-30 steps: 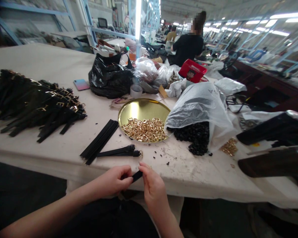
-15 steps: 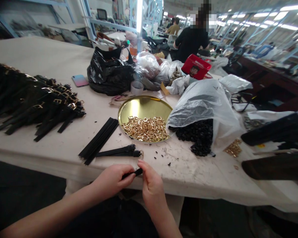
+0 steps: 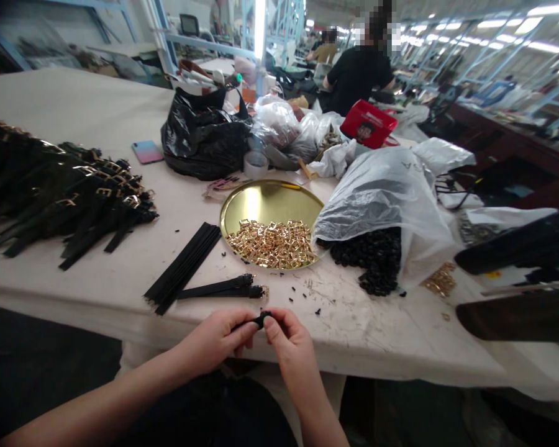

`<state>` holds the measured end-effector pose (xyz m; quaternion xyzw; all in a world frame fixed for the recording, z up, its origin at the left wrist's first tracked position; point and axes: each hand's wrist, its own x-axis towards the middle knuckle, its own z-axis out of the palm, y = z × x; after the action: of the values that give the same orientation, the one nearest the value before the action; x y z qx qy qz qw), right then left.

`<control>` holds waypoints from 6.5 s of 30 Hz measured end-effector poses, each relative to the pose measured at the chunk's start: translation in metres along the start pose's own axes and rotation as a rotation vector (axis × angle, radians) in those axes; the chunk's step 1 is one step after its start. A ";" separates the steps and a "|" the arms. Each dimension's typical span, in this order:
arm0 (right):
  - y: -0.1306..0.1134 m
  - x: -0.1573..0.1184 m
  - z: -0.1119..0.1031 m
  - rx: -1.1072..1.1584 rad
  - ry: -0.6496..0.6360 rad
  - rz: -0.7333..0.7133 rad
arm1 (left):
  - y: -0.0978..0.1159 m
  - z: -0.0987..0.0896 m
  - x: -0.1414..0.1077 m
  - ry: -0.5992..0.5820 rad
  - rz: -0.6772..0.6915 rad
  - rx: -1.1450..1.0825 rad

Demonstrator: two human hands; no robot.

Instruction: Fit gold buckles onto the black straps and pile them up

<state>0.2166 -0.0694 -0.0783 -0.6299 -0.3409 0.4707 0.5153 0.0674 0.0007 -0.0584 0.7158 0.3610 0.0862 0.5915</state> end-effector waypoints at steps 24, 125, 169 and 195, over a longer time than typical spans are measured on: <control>0.013 0.024 0.028 0.230 -0.136 0.115 | -0.002 -0.017 0.010 0.044 0.016 0.080; -0.002 0.013 0.021 0.176 -0.192 -0.011 | 0.014 -0.009 0.004 0.314 0.024 0.073; 0.004 -0.002 0.028 0.373 -0.028 0.117 | 0.007 -0.006 -0.001 -0.072 -0.117 -0.406; -0.009 -0.023 0.017 -0.346 -0.038 -0.556 | -0.005 -0.001 0.006 0.015 -0.084 -0.304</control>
<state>0.1936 -0.0827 -0.0642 -0.5821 -0.5843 0.2589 0.5028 0.0689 0.0051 -0.0640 0.6016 0.3778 0.1202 0.6934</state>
